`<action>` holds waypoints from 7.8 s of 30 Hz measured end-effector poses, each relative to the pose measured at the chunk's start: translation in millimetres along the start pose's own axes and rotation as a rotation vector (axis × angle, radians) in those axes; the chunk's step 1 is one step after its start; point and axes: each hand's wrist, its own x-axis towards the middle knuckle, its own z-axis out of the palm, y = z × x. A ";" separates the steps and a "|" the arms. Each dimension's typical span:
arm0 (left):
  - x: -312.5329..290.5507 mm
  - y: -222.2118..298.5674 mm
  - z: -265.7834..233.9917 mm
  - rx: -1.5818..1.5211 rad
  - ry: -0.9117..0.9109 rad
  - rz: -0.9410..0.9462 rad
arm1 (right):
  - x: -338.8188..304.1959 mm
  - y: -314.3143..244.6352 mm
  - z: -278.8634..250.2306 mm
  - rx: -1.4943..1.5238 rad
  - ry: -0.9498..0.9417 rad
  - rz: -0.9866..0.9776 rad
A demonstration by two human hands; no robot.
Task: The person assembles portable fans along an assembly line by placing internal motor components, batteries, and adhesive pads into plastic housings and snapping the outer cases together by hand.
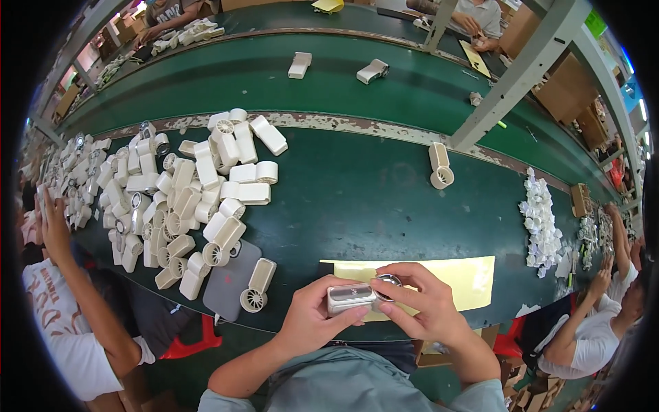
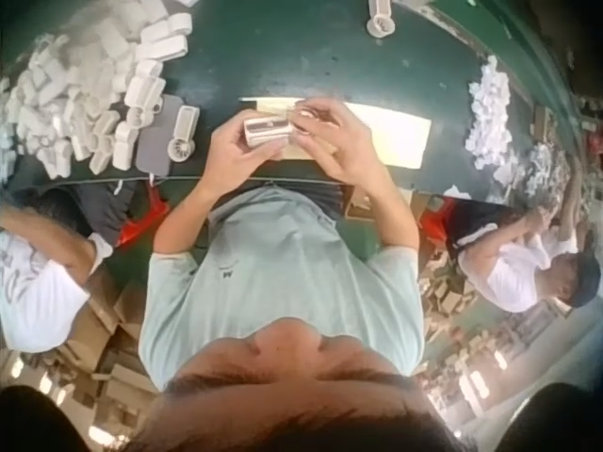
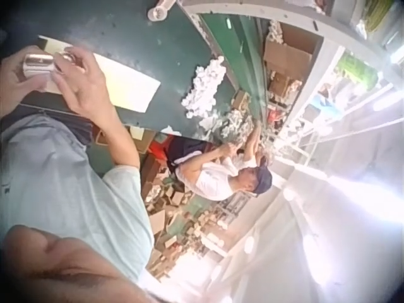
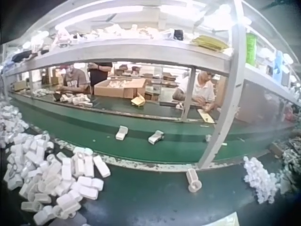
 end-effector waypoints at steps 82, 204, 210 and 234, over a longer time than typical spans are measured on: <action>1.1 -16.6 25.3 0.934 0.021 0.671 | -1.5 10.8 38.7 0.322 0.565 -0.133; -4.8 -16.9 4.0 -0.244 0.050 -0.060 | 89.2 81.0 27.4 -0.565 -0.256 -0.439; 4.8 -42.4 -26.2 -0.305 0.056 0.221 | 74.8 43.4 -10.5 0.046 -0.067 -0.030; 20.3 -19.7 -2.2 -0.251 -0.400 -0.258 | 20.9 19.4 -3.1 0.114 0.314 -0.185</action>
